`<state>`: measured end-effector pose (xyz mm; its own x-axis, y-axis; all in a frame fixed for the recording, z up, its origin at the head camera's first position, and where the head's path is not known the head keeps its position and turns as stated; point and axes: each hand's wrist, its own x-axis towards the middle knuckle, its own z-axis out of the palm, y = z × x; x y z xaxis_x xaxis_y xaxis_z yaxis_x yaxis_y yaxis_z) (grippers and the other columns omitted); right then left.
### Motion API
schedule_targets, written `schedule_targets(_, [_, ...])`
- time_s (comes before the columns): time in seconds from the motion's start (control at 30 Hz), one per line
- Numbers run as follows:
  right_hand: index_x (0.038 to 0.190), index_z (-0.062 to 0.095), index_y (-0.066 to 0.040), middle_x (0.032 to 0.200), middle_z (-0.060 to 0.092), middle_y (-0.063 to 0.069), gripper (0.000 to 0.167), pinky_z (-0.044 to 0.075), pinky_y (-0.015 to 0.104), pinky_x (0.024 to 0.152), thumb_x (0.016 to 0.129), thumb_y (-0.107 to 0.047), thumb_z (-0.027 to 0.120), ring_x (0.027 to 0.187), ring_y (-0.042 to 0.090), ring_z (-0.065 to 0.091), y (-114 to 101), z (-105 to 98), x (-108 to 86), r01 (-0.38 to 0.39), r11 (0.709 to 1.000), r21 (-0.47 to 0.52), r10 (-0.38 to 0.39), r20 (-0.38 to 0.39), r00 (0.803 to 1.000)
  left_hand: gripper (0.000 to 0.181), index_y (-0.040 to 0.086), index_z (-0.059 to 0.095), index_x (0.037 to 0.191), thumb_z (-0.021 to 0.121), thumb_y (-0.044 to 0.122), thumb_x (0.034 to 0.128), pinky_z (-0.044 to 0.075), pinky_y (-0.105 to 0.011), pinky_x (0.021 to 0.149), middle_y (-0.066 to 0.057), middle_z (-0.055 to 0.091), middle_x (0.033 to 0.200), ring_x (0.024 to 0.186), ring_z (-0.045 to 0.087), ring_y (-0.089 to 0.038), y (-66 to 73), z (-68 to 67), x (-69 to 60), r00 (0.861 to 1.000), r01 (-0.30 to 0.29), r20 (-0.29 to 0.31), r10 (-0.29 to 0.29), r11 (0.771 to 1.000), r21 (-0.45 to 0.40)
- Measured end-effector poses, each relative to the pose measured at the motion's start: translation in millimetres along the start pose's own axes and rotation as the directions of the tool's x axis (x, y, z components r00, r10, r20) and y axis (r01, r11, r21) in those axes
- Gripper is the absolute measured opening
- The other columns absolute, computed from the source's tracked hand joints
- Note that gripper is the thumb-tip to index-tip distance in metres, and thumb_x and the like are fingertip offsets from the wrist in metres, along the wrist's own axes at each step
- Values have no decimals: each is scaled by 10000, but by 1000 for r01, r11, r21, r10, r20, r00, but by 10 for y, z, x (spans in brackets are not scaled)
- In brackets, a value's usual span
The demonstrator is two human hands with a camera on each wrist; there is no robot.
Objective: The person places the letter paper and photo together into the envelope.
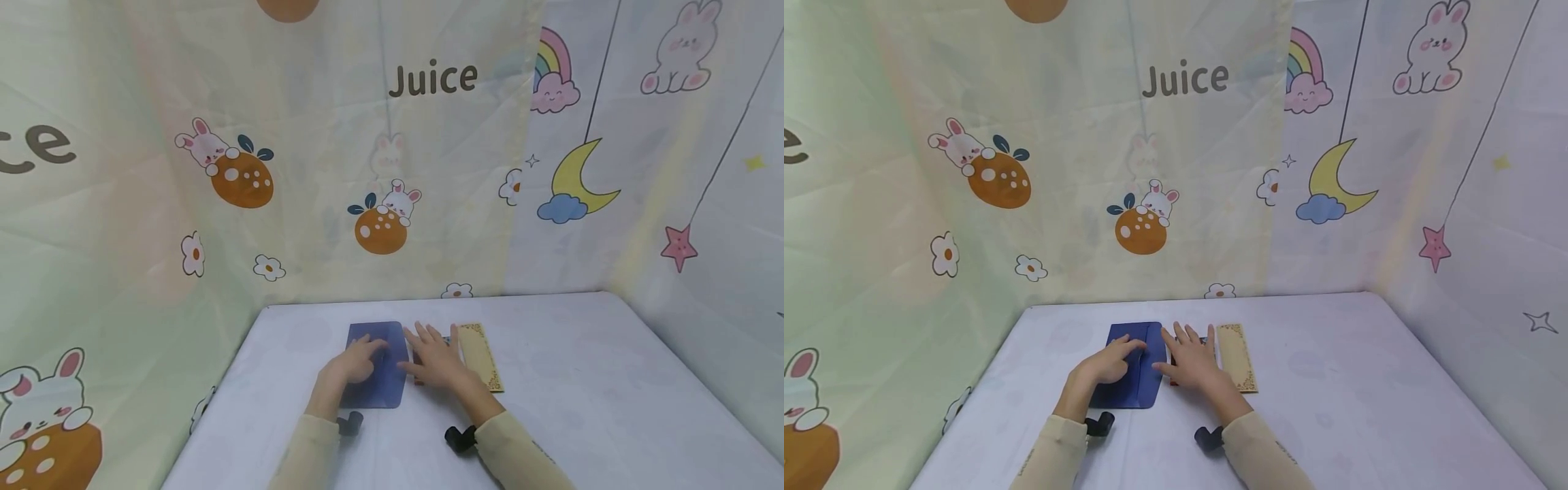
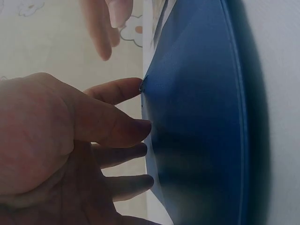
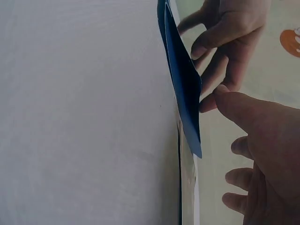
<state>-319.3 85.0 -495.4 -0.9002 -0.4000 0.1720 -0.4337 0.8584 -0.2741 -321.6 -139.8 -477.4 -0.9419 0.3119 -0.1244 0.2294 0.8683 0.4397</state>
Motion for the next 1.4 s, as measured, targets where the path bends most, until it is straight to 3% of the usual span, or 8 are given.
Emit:
schedule_targets(0.23, [1558,462,-112,1633,447,118,788,23,776,1199,975,-628,584,1525,351,403,-50,54,-9,69,997,20,-71,89,993,549,248,635,1409,489,15,934,216,-694,1224,-251,328,1665,1535,226,-568,-9,49,5,1000,18,17,-19,999,33])
schedule_targets(0.4, [1547,474,-101,1632,452,106,779,11,764,1208,982,-629,570,1537,308,391,-74,94,-14,100,994,53,-107,150,983,474,207,651,1394,517,78,959,201,-680,1236,-254,368,1644,1538,244,-548,-11,92,20,1000,-3,11,2,999,48])
schedule_targets(0.6, [1541,485,-104,1631,456,101,774,11,758,1212,971,-615,595,1538,307,388,-91,123,-34,107,992,60,-116,169,979,455,188,665,1369,566,105,933,206,-723,1210,-276,392,1623,1515,259,-585,-16,108,23,1000,-31,4,31,999,44])
schedule_targets(0.8, [1531,505,-116,1629,459,98,763,37,750,1217,967,-623,594,1536,311,393,-92,155,-39,112,993,39,-117,173,978,444,186,681,1363,568,110,940,196,-692,1232,-263,443,1596,1537,261,-539,-15,85,17,999,-49,11,49,998,37])
schedule_targets(1.07, [1529,523,-190,1640,447,87,736,52,745,1220,944,-623,629,1543,330,374,-113,132,-60,129,992,-3,-126,181,975,427,182,716,1322,601,118,916,222,-708,1214,-292,455,1574,1507,275,-586,-15,44,17,998,-56,9,56,998,23])
schedule_targets(1.23, [1537,513,-207,1651,431,74,736,40,741,1224,947,-635,617,1550,330,362,-112,113,-66,134,991,-15,-129,182,975,355,200,749,1239,621,140,913,240,-731,1193,-297,426,1592,1490,277,-616,-29,39,24,998,-55,-12,55,998,10])
schedule_targets(1.4, [1536,514,-202,1658,418,76,728,28,739,1226,952,-624,621,1553,337,353,-112,102,-63,131,991,-16,-126,181,975,138,212,707,1044,593,270,994,274,-731,1180,-295,468,1561,1476,329,-600,-32,62,67,995,-83,-56,83,997,7])
